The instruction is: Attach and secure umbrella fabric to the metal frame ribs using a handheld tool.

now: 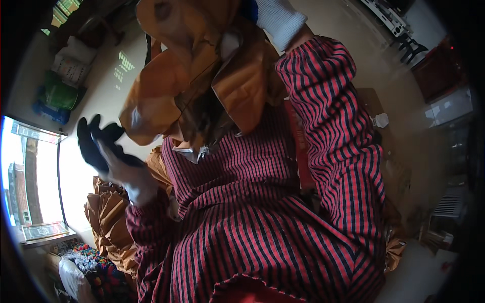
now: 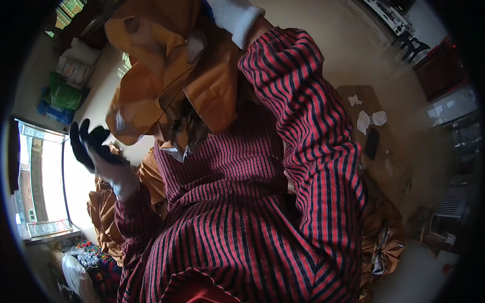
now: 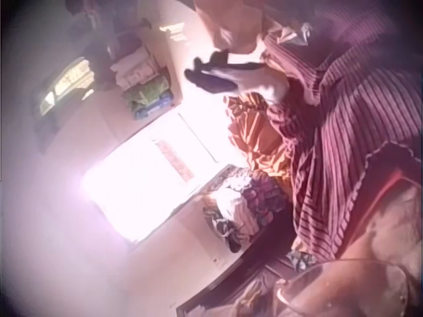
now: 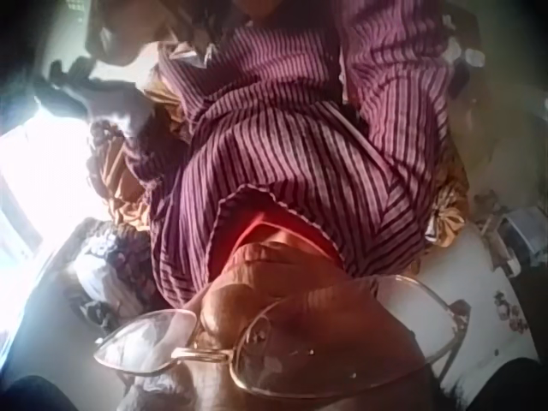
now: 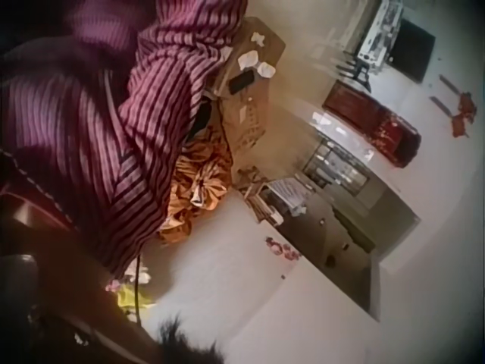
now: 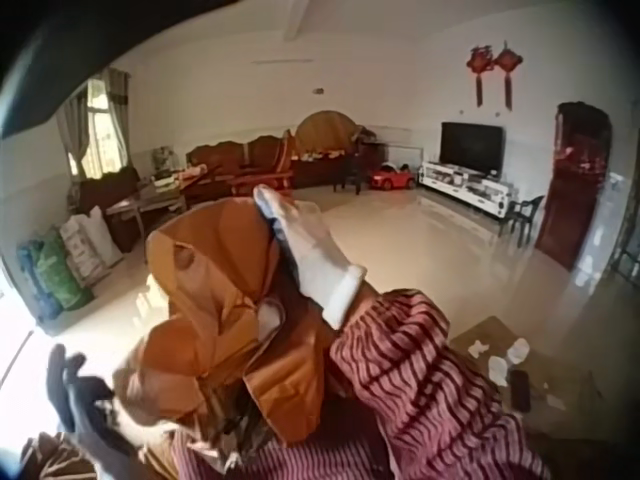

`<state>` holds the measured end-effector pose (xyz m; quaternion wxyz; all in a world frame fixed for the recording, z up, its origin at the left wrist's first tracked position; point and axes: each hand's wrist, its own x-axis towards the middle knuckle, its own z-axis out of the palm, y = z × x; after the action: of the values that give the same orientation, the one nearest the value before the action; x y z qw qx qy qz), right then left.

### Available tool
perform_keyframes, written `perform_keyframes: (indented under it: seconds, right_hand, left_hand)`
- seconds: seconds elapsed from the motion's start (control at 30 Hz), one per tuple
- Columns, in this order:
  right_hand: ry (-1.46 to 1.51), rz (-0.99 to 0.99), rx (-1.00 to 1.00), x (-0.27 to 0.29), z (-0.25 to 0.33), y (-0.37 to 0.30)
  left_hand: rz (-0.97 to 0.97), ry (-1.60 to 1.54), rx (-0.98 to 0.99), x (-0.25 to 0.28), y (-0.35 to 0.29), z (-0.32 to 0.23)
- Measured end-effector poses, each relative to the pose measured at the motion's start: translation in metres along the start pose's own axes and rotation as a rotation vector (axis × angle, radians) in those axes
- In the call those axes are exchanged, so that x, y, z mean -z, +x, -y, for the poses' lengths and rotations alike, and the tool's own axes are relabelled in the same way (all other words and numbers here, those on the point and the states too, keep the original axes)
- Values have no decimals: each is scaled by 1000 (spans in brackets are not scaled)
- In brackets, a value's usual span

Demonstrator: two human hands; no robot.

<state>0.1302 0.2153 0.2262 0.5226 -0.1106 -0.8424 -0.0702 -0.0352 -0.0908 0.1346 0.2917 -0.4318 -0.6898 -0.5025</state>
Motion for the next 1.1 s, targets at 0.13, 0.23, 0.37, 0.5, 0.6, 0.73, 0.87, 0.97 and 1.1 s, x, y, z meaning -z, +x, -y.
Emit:
perform_keyframes:
  seconds: [0.13, 0.23, 0.37, 0.5, 0.6, 0.73, 0.87, 0.97, 1.1]
  right_hand:
    - [723, 61, -620, 8, 46, 11]
    - [391, 193, -533, -35, 88, 32]
    - [316, 113, -396, -42, 164, 11]
    - [-265, -63, 247, -49, 247, -23]
    - [-35, 281, 369, -40, 300, -34]
    - [146, 473, 162, -12, 312, -43]
    - [815, -190, -118, -19, 248, -76]
    - [1072, 552, -592, -58, 239, -98]
    - [1345, 1195, -964, -121, 246, -126]
  left_hand:
    - [580, -265, -90, -10, -30, -21]
    - [843, -84, 617, -44, -69, -15]
    - [1469, -2, 12, -37, -96, 6]
    - [1604, -466, -51, -20, -103, 30]
    - [1468, -581, 474, 2, -92, 56]
    - [749, -858, 848, 40, -44, 109]
    - [355, -1519, 891, 44, -10, 167]
    - [459, -1608, 807, 32, -58, 185]
    - [303, -542, 1015, 6, -150, 191]
